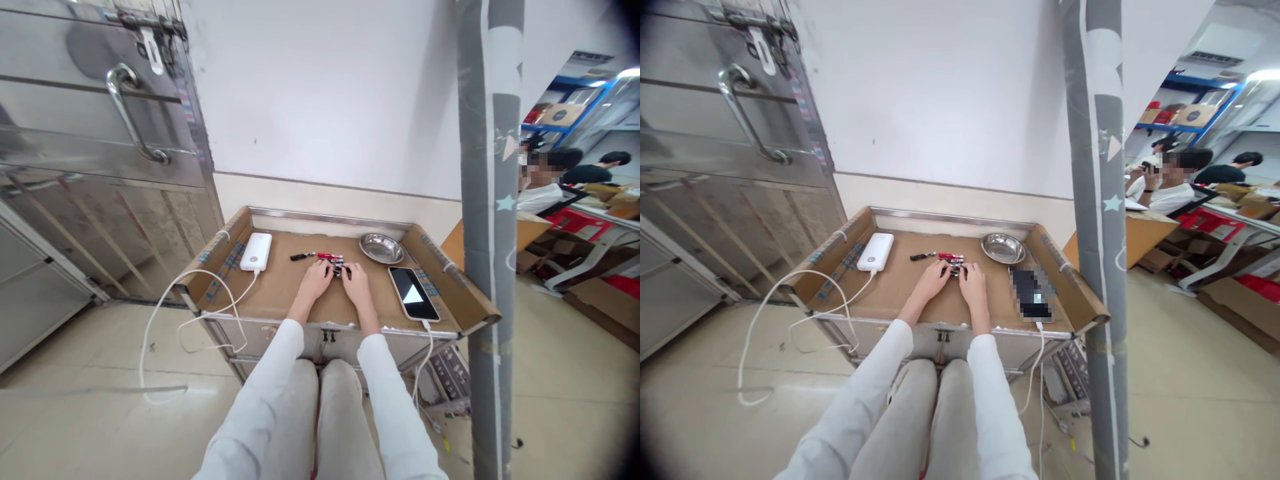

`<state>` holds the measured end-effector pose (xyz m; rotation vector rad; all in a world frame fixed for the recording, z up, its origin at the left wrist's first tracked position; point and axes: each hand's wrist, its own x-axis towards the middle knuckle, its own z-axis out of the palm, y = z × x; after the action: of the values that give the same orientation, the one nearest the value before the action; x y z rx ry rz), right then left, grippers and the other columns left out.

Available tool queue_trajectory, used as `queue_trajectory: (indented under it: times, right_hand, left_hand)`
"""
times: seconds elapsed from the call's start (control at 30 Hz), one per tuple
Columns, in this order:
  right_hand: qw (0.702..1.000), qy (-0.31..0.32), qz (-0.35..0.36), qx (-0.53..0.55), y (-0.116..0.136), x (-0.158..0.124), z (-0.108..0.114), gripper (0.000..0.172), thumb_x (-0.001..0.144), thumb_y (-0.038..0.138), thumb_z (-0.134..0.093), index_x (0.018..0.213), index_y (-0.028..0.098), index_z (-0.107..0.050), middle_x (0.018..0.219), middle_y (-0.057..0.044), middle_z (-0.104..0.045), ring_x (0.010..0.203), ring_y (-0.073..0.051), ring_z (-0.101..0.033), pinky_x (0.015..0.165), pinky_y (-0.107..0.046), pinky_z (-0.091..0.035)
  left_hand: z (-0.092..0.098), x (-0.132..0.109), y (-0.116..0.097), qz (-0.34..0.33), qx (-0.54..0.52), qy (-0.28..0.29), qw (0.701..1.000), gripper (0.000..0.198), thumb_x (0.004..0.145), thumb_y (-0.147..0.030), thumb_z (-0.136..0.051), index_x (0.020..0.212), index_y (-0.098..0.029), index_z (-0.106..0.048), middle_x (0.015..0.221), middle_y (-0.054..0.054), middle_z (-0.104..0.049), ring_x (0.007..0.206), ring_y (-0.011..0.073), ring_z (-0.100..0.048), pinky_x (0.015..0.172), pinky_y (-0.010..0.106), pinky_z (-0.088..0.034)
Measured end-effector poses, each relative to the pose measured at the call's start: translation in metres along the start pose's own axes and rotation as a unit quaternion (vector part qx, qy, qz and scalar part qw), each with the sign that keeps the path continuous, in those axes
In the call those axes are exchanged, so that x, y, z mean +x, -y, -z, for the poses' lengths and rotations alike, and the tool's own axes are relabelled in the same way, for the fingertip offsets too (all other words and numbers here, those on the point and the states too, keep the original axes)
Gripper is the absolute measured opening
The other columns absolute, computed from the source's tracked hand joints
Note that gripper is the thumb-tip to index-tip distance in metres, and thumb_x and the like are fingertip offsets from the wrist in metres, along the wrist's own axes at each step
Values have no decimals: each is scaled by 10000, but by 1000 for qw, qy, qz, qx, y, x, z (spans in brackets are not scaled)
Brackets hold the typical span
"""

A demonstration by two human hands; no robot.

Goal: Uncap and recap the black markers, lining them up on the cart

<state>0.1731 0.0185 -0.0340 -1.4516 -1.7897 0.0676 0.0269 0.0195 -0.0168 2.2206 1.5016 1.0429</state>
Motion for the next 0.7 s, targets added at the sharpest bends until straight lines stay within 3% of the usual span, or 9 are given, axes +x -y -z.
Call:
queue_trajectory:
  times: [0.4, 0.7]
  right_hand:
    - [1000, 14, -7, 12, -1, 2, -1, 258, 910, 262, -382, 952, 169, -619, 960, -107, -621, 901, -213, -575, 828, -335, -434]
    - [1000, 2, 10, 23, 6, 3, 5, 317, 938, 251, -310, 978, 160, -611, 956, -117, -616, 879, -215, -560, 822, -336, -441]
  left_hand:
    - [-2, -1, -1, 0, 14, 2, 1000, 119, 918, -224, -441, 923, -179, -551, 1007, 81, -618, 970, 202, -577, 895, 351, -443]
    - [3, -3, 1, -10, 54, -29, 998, 105, 841, -273, -606, 887, -195, -554, 978, 62, -598, 978, 219, -525, 926, 387, -407]
